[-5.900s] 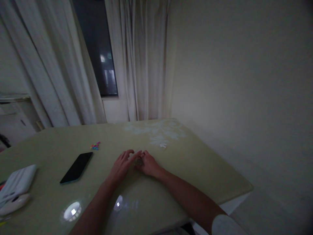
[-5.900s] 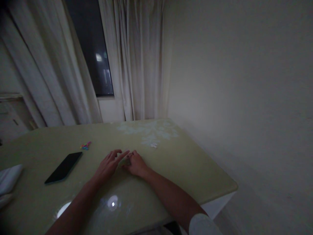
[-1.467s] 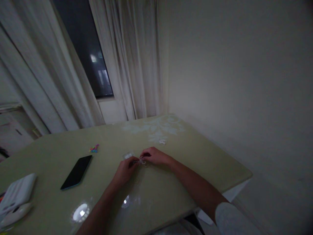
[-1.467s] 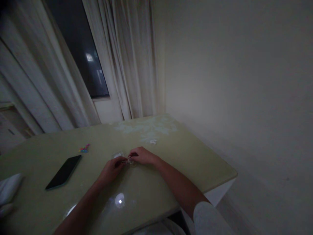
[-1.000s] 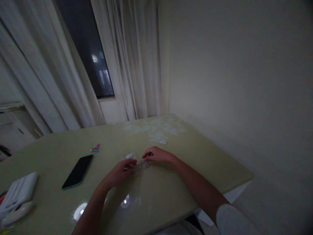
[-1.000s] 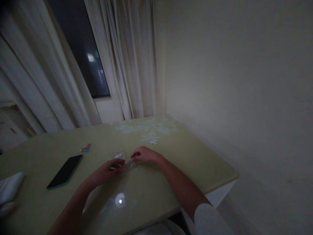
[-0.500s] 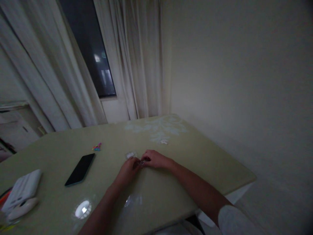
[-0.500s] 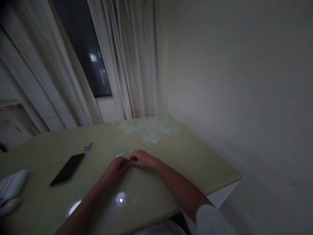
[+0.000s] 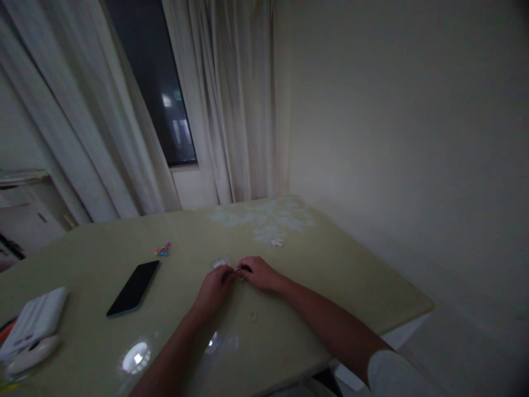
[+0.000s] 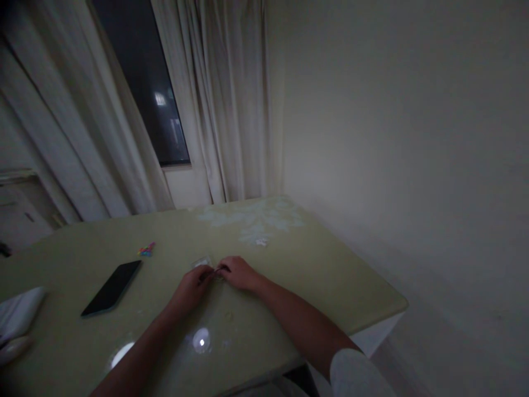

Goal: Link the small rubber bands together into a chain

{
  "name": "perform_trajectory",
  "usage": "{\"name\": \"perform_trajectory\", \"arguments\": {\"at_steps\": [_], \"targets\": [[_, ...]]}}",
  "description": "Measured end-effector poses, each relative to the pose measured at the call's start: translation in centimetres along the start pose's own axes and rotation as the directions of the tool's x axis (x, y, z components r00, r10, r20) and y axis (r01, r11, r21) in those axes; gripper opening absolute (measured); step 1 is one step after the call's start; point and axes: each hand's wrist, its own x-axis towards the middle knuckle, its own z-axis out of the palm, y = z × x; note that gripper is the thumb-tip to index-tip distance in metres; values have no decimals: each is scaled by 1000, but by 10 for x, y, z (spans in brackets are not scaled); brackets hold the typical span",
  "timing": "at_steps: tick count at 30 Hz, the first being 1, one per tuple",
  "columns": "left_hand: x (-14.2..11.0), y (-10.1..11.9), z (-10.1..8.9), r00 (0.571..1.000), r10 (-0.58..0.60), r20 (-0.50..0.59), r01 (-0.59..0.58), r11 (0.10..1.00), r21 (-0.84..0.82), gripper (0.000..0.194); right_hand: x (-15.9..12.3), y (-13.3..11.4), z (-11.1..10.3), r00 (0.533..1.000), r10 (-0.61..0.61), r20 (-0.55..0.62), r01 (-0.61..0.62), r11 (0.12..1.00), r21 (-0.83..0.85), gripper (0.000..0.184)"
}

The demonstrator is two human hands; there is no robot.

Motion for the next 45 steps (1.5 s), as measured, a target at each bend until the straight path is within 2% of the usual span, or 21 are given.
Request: {"name": "perform_trajectory", "arguments": {"at_steps": [13,18,23,28,34,45], "targets": [[4,-5,-12,998,-65,-23,59,981,-186,32,5,8,5,993,90,-78,-68,967,247,22],[4,0,-12,998,-66,-6,63,972,-227,30,4,8,5,991,96,-93,-65,954,291,18],[4,5,-14,998,-53,-20,47,969,-241,28,5,8,5,989,95,-117,-56,952,302,20],[4,0,-12,998,-60,-32,49,961,-274,29,6,7,5,988,105,-114,-68,954,291,23],[4,-5,-6,998,-59,-35,44,944,-326,28,5,5,4,984,118,-131,-77,956,282,17],[3,-2,-8,999,-39,-28,28,947,-319,32,4,3,4,979,134,-155,-83,951,298,17]]}}
